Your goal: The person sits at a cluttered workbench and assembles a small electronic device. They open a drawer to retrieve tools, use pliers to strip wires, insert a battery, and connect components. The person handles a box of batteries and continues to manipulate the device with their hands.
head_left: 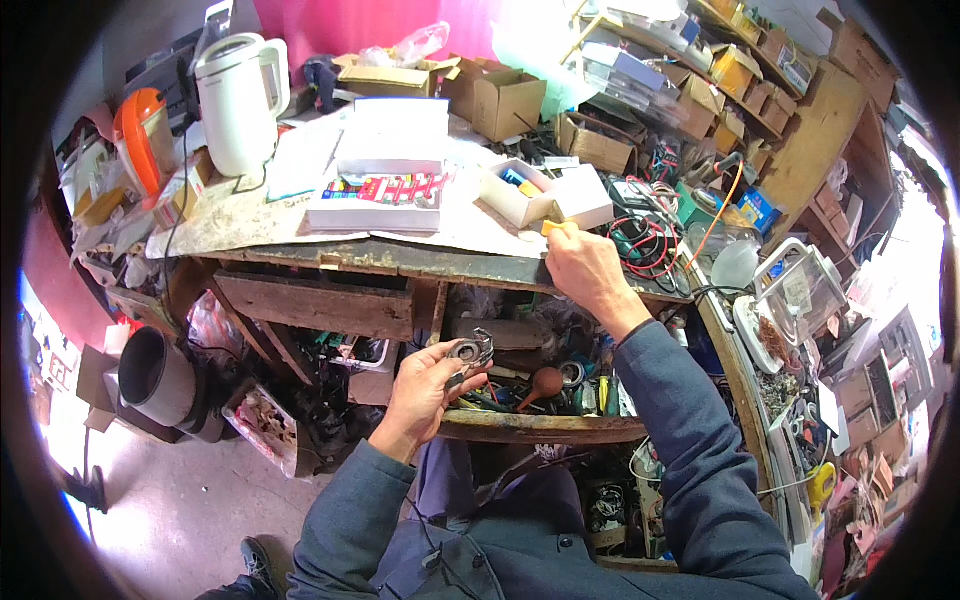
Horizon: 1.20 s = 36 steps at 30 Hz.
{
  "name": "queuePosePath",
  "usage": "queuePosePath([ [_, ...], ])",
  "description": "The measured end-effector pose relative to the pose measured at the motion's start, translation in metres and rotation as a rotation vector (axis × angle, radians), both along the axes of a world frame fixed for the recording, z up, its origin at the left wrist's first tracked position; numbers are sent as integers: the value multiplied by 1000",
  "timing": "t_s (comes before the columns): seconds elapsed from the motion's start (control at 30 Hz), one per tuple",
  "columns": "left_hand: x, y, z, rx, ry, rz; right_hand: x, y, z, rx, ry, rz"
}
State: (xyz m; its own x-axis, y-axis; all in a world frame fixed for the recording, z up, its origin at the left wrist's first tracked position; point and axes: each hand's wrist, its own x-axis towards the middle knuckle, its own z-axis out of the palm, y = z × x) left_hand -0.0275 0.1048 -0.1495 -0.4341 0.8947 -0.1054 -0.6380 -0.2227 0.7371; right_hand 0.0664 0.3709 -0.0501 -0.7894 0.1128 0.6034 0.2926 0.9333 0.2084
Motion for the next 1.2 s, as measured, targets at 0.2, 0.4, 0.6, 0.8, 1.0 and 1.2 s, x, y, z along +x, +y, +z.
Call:
queuePosePath([
  [0.2,-1,-1,-4,-11,-11,11,16,-53,7,-1145,336,180],
  [0.4,2,3,2,-27,-11,0,40,-88,-31,-1868,300,588],
  [0.6,3,2,-3,-60,107,-28,44,-109,-45,-1377,231,457],
  [0.8,9,1,-9,-26,148,-16,42,-120,-35,-888,187,530],
  [1.0,12,-5,-2,-35,161,-13,41,-128,-35,-824,102,516],
  [1.2,11,-11,0,-33,93,-58,37,-132,-34,-776,31,514],
])
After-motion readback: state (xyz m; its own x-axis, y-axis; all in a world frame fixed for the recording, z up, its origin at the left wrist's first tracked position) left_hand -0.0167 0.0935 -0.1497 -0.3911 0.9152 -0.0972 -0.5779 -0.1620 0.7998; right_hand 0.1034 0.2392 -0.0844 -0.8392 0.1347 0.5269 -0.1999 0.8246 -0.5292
